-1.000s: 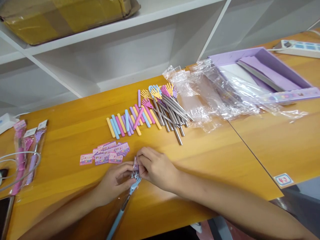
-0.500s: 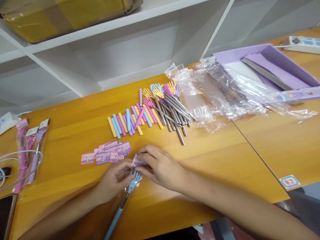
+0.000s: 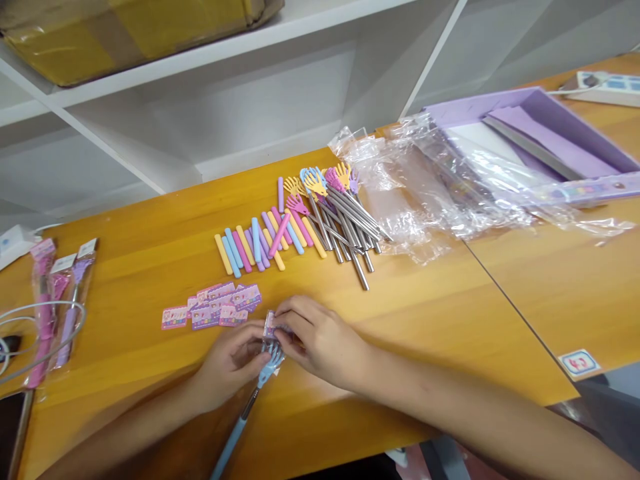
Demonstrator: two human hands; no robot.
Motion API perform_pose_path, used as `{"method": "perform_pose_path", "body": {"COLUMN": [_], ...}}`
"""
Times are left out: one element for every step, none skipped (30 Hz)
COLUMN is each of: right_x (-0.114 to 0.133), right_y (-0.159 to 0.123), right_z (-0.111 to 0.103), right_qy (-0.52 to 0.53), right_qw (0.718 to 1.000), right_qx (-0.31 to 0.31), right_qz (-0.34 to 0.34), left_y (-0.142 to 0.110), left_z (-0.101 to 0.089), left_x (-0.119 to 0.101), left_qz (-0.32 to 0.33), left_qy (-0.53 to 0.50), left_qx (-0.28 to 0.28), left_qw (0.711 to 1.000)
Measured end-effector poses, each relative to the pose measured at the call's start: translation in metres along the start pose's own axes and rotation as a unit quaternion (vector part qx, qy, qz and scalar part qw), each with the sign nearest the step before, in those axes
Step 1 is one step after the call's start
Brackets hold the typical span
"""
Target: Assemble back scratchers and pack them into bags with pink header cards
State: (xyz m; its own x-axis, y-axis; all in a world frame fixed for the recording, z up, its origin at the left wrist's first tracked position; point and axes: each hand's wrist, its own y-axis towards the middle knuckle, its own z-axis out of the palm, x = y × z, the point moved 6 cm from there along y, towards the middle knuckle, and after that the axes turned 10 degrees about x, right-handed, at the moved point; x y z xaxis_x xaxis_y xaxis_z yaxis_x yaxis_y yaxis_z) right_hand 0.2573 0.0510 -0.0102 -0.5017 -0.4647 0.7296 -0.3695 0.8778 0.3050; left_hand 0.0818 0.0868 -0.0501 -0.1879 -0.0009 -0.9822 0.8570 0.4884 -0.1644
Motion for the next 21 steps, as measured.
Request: {"method": "perform_pose_path", "body": {"right_x": [0.001,0.001,0.002,0.003,0.004,0.005,0.006,0.007,0.007,0.008,0.008,0.008,0.009,0.009,0.009,0.009,0.008,0.007,0.006,0.005,0.004], "right_y": [0.000,-0.001,-0.001,-0.001,-0.001,-0.001,-0.001,-0.001,-0.001,-0.001,-0.001,-0.001,-0.001,-0.002,-0.002,-0.002,-0.002,-0.003,-0.003,-0.003,-0.003], "right_z": [0.000,0.001,0.002,0.003,0.004,0.005,0.006,0.007,0.007,0.008,0.008,0.009,0.009,0.009,0.009,0.010,0.010,0.010,0.010,0.010,0.009], "right_qy": [-0.005,-0.012,-0.021,-0.034,-0.049,-0.066,-0.083,-0.099,-0.114,-0.127,-0.139,-0.150,-0.158,-0.163,-0.166,-0.166,-0.165,-0.162,-0.158,-0.154,-0.148], "right_qw": [1.000,1.000,1.000,0.999,0.999,0.998,0.997,0.995,0.993,0.992,0.990,0.989,0.987,0.986,0.986,0.986,0.986,0.986,0.987,0.988,0.989], "right_qx": [-0.002,-0.002,-0.001,0.000,0.000,0.000,-0.002,-0.002,-0.001,0.002,0.004,0.006,0.010,0.014,0.019,0.023,0.026,0.026,0.022,0.017,0.013], "right_qz": [-0.002,-0.005,-0.008,-0.009,-0.010,-0.010,-0.010,-0.009,-0.008,-0.008,-0.009,-0.011,-0.014,-0.016,-0.018,-0.019,-0.019,-0.017,-0.013,-0.009,-0.004], "left_y": [-0.001,-0.001,-0.002,-0.002,-0.002,-0.002,-0.002,-0.002,-0.002,-0.002,-0.002,-0.001,-0.001,-0.001,-0.001,-0.001,-0.001,0.000,0.000,0.000,0.001], "left_z": [0.000,0.001,0.001,0.001,0.002,0.002,0.002,0.003,0.003,0.004,0.004,0.005,0.005,0.006,0.006,0.007,0.007,0.007,0.007,0.006,0.006], "left_x": [0.000,0.000,-0.001,-0.002,-0.003,-0.004,-0.006,-0.007,-0.008,-0.010,-0.010,-0.011,-0.011,-0.011,-0.011,-0.011,-0.011,-0.012,-0.012,-0.013,-0.013], "left_qz": [-0.001,-0.003,-0.004,-0.004,-0.003,0.000,0.004,0.009,0.013,0.018,0.022,0.024,0.025,0.025,0.024,0.024,0.024,0.024,0.026,0.027,0.026], "left_qy": [0.020,0.040,0.058,0.073,0.086,0.099,0.111,0.123,0.133,0.141,0.147,0.152,0.155,0.158,0.160,0.161,0.161,0.161,0.161,0.160,0.158], "left_qx": [0.000,0.001,0.002,0.003,0.006,0.011,0.017,0.023,0.028,0.033,0.037,0.041,0.045,0.048,0.050,0.051,0.051,0.050,0.048,0.045,0.042], "left_qw": [1.000,0.999,0.998,0.997,0.996,0.995,0.994,0.992,0.991,0.989,0.988,0.987,0.987,0.986,0.986,0.985,0.985,0.985,0.986,0.986,0.986]}}
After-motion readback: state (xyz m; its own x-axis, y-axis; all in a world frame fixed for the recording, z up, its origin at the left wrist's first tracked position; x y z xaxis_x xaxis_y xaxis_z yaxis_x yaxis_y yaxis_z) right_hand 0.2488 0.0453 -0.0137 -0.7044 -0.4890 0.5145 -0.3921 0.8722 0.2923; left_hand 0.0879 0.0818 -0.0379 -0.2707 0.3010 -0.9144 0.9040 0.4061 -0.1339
